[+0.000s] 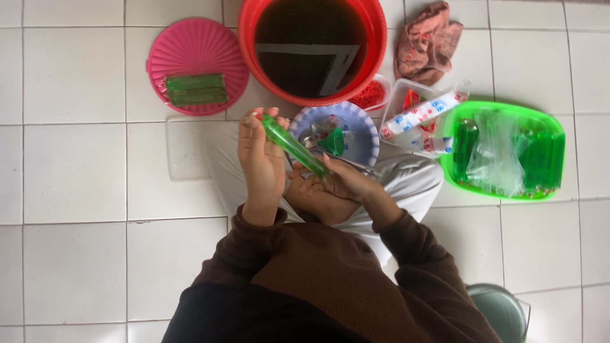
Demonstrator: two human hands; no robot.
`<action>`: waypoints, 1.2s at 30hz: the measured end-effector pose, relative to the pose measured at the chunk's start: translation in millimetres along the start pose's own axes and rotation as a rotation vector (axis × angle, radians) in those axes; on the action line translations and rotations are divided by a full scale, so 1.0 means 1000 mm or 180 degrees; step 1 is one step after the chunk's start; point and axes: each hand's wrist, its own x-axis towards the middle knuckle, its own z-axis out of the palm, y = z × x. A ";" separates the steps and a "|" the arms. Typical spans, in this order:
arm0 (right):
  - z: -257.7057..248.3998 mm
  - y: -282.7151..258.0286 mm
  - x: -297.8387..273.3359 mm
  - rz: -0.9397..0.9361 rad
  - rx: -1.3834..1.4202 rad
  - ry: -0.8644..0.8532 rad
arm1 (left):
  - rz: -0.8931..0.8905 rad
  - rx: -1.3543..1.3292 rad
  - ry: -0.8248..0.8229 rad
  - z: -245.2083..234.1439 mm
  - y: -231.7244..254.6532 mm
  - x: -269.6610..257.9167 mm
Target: Filling small plastic tubes with liquid using a ladle and funnel, then sealing them by tying a knot.
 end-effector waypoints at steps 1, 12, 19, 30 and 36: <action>-0.022 0.015 0.012 0.0042 -0.0013 -0.0038 | 0.0041 -0.0011 0.0039 -0.005 0.003 0.008; -0.044 0.045 0.164 0.0211 -0.1707 0.1703 | 0.0414 0.1102 0.1641 -0.202 -0.002 0.082; -0.150 0.135 0.288 0.0606 -0.1295 0.2116 | 0.0557 0.1494 0.1879 -0.284 -0.024 0.153; -0.150 0.141 0.357 0.0491 -0.1638 0.2002 | 0.0211 0.3492 0.1475 -0.338 -0.052 0.243; -0.155 0.151 0.353 0.0498 -0.1608 0.2039 | -0.0173 0.4157 0.1660 -0.372 -0.087 0.242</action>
